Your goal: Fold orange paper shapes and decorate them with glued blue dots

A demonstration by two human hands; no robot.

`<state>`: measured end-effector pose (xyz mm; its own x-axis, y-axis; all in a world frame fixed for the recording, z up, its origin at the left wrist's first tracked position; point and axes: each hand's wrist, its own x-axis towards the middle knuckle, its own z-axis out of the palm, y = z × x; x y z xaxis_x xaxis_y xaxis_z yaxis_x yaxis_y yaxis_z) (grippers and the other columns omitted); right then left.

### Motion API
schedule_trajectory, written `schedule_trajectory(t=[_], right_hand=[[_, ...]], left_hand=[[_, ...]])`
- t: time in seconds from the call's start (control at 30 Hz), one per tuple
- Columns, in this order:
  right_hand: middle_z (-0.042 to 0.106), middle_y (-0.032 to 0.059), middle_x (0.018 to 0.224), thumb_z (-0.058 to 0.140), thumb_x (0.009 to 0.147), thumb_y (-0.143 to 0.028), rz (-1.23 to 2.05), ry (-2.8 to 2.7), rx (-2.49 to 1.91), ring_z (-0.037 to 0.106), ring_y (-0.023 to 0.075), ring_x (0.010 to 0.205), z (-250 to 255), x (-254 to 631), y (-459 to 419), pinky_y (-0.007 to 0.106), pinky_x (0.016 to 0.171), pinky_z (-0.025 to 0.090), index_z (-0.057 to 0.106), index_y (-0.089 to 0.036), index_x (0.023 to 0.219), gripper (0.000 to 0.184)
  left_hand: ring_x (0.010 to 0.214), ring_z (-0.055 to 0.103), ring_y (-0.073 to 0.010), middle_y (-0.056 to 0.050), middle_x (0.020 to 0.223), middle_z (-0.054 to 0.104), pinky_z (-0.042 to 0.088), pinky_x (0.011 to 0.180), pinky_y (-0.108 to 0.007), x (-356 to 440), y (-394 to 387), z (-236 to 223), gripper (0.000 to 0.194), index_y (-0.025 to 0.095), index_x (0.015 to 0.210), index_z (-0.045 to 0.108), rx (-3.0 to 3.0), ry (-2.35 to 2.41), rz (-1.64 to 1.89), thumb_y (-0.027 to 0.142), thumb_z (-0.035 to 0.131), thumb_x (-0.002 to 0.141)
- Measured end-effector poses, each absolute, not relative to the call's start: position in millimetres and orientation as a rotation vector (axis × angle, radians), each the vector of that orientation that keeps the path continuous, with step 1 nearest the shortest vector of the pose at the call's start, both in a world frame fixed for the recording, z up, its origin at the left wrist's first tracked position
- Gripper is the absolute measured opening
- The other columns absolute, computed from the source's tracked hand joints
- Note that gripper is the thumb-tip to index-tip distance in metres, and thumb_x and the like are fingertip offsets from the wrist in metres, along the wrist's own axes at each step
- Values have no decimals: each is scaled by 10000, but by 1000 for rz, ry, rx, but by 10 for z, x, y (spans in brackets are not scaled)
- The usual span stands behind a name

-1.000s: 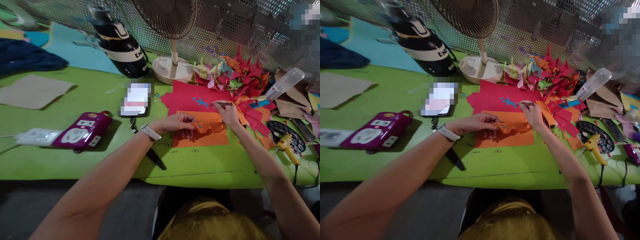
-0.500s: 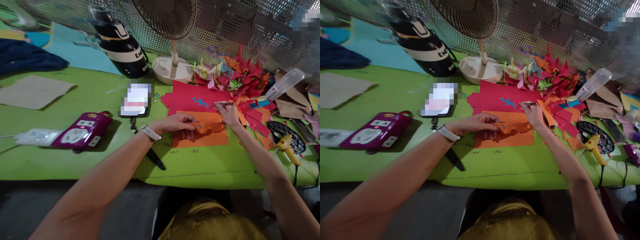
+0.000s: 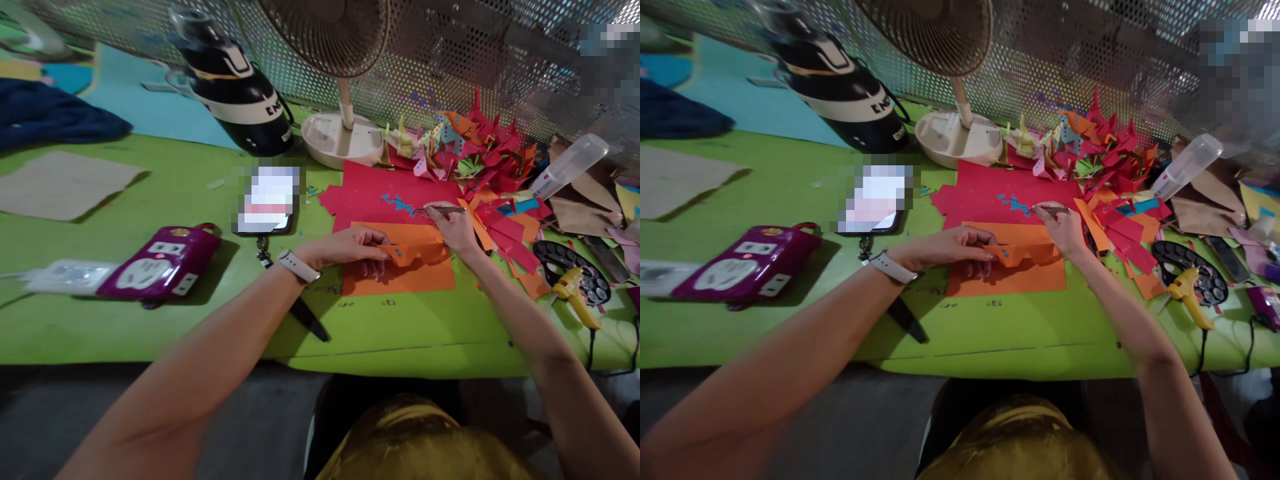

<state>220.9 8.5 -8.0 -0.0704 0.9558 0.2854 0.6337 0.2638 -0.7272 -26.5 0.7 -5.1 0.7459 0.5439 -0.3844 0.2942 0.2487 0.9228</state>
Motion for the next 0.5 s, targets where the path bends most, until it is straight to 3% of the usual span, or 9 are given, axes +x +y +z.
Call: schedule_trajectory(t=[0.5], right_hand=[[764, 60, 963, 572, 919, -373, 597, -1729, -1456, 727, 195, 913, -197, 2242, 162, 335, 863, 572, 726, -206, 958, 231]], left_hand=[[623, 692, -152, -42, 681, 722, 512, 583, -237, -264, 4, -46, 204, 157, 863, 627, 1356, 780, 190, 317, 729, 789]])
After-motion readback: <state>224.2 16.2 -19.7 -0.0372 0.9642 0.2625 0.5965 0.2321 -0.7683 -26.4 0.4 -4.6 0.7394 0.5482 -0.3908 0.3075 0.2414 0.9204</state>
